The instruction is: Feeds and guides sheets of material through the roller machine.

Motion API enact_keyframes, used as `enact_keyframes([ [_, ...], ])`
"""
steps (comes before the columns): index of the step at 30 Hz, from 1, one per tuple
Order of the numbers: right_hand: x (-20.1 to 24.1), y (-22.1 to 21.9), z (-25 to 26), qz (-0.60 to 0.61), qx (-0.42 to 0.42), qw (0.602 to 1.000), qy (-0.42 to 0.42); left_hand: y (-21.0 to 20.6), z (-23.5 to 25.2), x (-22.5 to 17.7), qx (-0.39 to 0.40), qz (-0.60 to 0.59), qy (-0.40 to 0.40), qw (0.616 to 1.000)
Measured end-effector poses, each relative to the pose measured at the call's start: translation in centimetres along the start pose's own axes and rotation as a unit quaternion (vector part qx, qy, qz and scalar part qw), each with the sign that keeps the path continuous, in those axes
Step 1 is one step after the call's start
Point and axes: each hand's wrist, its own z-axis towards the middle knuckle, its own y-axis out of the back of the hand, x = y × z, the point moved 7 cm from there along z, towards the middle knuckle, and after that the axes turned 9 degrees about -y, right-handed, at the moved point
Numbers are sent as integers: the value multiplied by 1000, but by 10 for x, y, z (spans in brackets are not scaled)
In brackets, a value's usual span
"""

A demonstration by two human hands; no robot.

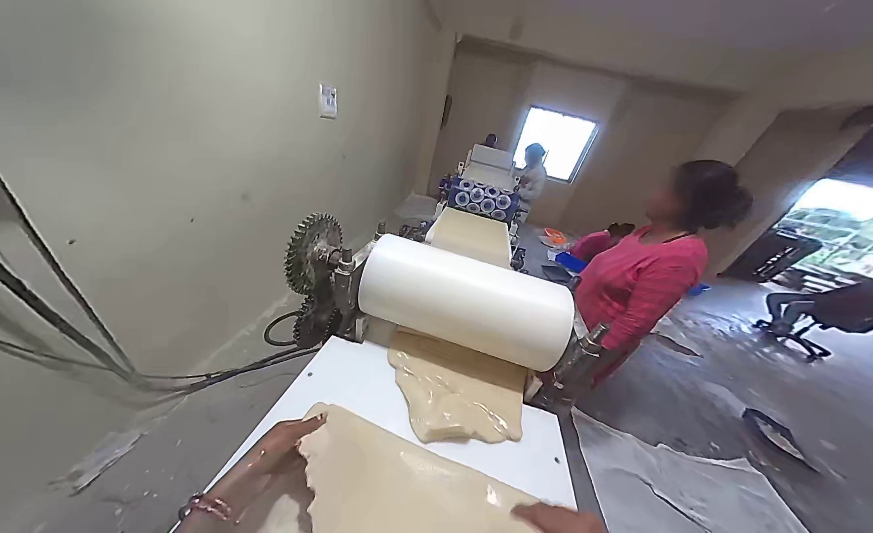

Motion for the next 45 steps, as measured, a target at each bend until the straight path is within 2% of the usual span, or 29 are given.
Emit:
enact_keyframes([
  [2,-39,29,58,-4,-83,996,-36,-19,20,-27,-37,-137,9,990],
  [3,-66,33,87,-4,-112,990,-80,-29,39,-37,-49,-174,10,983],
  [4,-96,28,111,9,-104,982,-157,-37,60,-43,-51,-178,6,983],
  [5,-130,11,127,41,-60,963,-261,-43,82,-47,-42,-149,-1,988],
  [6,-163,-15,132,81,-13,930,-359,-47,105,-48,-46,-73,-15,996],
  [7,-189,-44,126,126,20,890,-438,-46,126,-47,-55,39,-37,997],
  [8,-206,-72,112,162,34,851,-499,-39,146,-43,-58,174,-60,981],
  [9,-208,-90,94,198,34,817,-540,-34,157,-38,-42,283,-73,955],
  [11,-184,-99,64,287,4,773,-566,-34,167,-24,23,398,-92,913],
  [14,-128,-108,27,410,36,729,-547,-29,155,-13,109,401,-70,907],
  [16,-110,-100,16,385,61,753,-530,-28,149,-3,200,426,-47,881],
  [18,-105,-96,12,281,82,796,-530,-27,143,5,275,443,-62,851],
  [19,-102,-97,12,204,86,809,-545,-26,141,6,285,446,-81,845],
  [21,-92,-103,18,55,65,809,-582,-27,134,6,268,447,-114,846],
  [23,-84,-106,26,0,49,796,-603,-30,128,10,228,444,-116,859],
  [28,-85,-94,54,13,-8,824,-567,-32,134,3,130,374,-132,909],
  [35,-116,-94,95,36,-57,820,-568,-32,163,-8,73,304,-166,935],
  [37,-130,-101,99,44,-62,805,-588,-33,176,-6,60,329,-145,931],
  [41,-148,-105,105,39,-60,790,-609,-49,194,-15,70,441,-91,890],
  [45,-155,-106,104,45,-40,779,-624,-57,196,-20,75,482,-64,871],
])
